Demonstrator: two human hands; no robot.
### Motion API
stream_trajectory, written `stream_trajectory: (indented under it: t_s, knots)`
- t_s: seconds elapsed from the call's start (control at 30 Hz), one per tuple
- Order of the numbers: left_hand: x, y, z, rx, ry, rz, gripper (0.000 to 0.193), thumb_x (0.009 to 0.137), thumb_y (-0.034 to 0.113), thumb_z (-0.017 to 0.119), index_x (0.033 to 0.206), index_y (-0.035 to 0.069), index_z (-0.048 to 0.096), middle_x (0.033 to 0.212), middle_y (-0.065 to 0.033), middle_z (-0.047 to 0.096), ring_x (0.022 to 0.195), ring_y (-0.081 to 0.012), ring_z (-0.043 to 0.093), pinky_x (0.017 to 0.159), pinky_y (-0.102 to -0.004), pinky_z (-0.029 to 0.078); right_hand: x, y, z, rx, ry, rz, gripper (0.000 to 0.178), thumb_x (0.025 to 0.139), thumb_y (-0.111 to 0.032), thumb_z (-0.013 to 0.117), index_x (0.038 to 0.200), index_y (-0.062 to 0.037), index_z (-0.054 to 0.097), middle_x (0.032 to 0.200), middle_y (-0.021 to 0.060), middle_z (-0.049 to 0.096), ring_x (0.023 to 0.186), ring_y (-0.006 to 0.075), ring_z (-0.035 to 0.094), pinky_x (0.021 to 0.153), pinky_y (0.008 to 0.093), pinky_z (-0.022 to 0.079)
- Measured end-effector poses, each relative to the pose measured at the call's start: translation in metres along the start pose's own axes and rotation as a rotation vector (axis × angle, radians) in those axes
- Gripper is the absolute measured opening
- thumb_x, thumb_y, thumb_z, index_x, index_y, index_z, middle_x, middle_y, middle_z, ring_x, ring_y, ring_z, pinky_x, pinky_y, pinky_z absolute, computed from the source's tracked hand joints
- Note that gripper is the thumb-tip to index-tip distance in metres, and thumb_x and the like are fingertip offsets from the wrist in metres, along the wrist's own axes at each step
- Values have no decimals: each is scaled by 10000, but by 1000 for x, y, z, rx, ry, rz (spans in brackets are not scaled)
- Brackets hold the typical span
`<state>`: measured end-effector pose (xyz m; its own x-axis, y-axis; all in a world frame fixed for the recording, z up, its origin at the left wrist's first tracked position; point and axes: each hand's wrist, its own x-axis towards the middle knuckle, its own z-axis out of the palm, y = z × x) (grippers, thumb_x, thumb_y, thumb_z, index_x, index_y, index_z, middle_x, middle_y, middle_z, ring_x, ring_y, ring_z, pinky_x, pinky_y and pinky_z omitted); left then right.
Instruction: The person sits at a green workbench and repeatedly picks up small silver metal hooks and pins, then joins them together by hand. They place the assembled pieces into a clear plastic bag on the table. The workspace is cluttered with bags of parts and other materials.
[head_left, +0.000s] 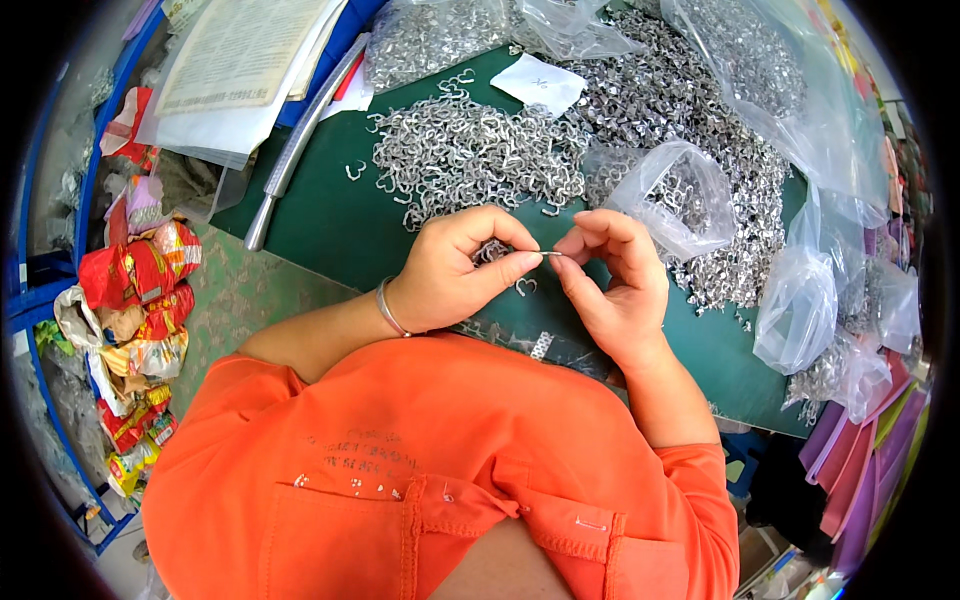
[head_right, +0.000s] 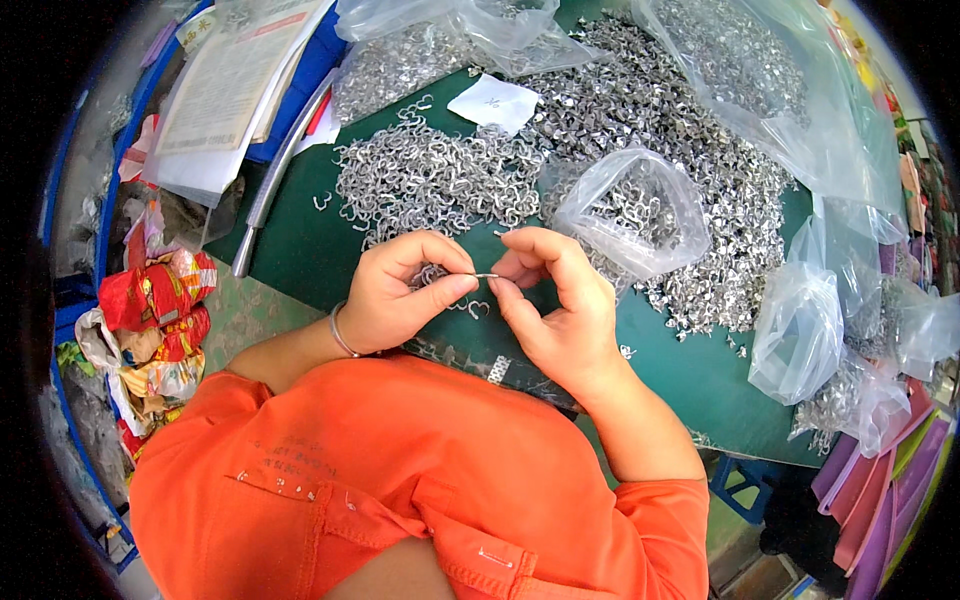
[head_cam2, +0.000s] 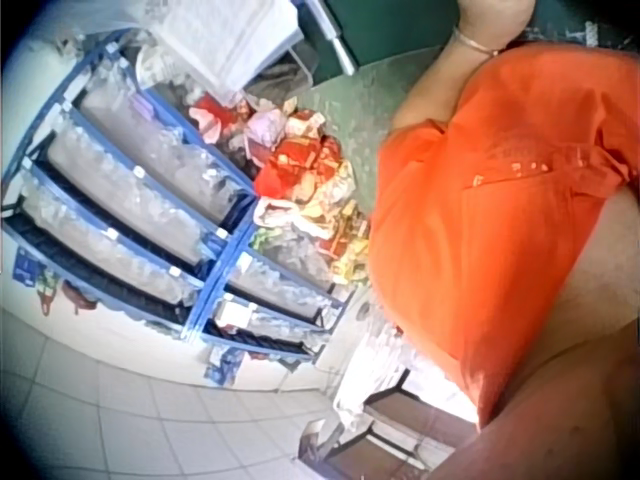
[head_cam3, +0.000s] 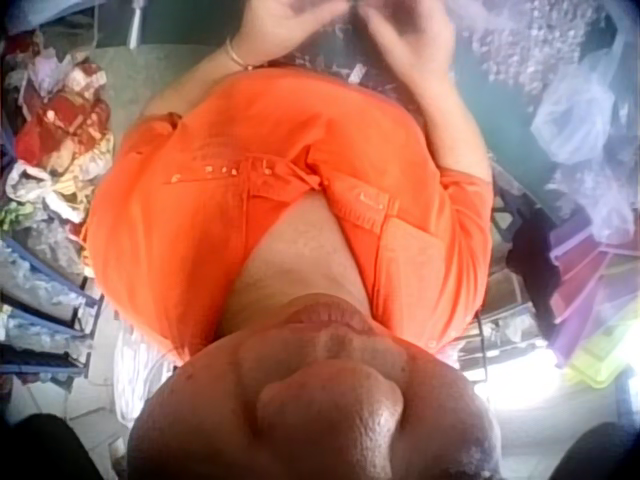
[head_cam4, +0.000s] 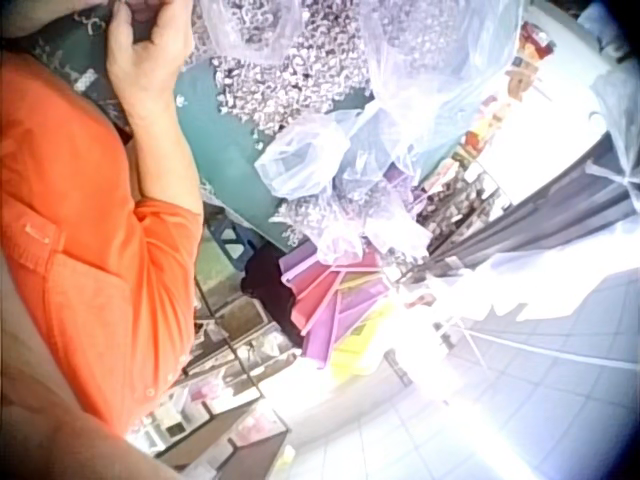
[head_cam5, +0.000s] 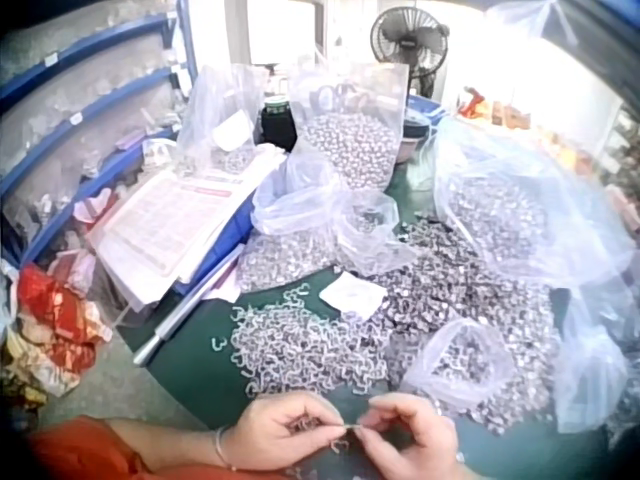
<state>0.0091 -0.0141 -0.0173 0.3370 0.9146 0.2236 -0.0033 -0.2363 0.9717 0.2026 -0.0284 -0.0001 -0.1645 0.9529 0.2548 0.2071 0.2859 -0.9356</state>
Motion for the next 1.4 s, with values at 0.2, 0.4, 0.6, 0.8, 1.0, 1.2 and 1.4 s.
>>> stream_trajectory:
  t_s: [0.2,0.4,0.6,0.8,1.0,1.2,1.4]
  knots:
    - [2,3,-1,-22,-29,-12,69,830,8,682,873,10,629,841,-54,642,741,-102,599,655,-233,471,0,-1,-1,-27,0,-14,367,775,64,688,1112,-21,568,865,58,649,777,124,638,706,255,517]
    - [2,9,-11,-457,-26,-177,32,839,38,529,840,38,497,968,-180,600,666,-101,504,599,-200,414,6,-10,-7,-220,-187,-40,288,736,46,708,994,-32,609,836,83,640,762,220,622,688,321,507]
    - [4,4,-19,-931,-27,-327,80,853,89,505,896,33,468,871,-170,581,520,-85,404,456,-184,353,7,-11,-5,-363,-386,-160,297,683,35,708,952,-39,609,808,96,589,767,296,584,686,372,494]
    - [2,7,-7,-218,-51,-166,200,813,-22,656,992,15,575,893,-49,597,749,-69,540,620,-196,439,4,-12,-2,-150,-163,-43,312,746,84,661,1022,-49,601,802,50,577,690,157,572,596,265,482]
    - [6,5,-2,-44,-72,-19,67,801,17,716,835,19,659,865,-68,651,786,-149,625,696,-254,490,0,-4,0,-2,-51,-112,386,734,76,690,1086,-20,563,842,55,598,736,146,588,615,263,489]
    - [4,2,-2,-99,-32,3,96,785,-9,725,841,23,654,874,-70,660,794,-146,627,698,-258,491,-1,-6,-2,-26,-41,-29,400,746,61,694,1111,-24,554,819,44,622,725,119,609,624,252,490]
    - [4,1,-2,-101,-32,66,134,757,-23,747,832,35,652,870,-65,660,780,-148,625,668,-255,485,-1,-4,-2,-39,-23,-87,379,756,68,679,1103,-26,560,805,39,626,709,117,610,626,248,490]
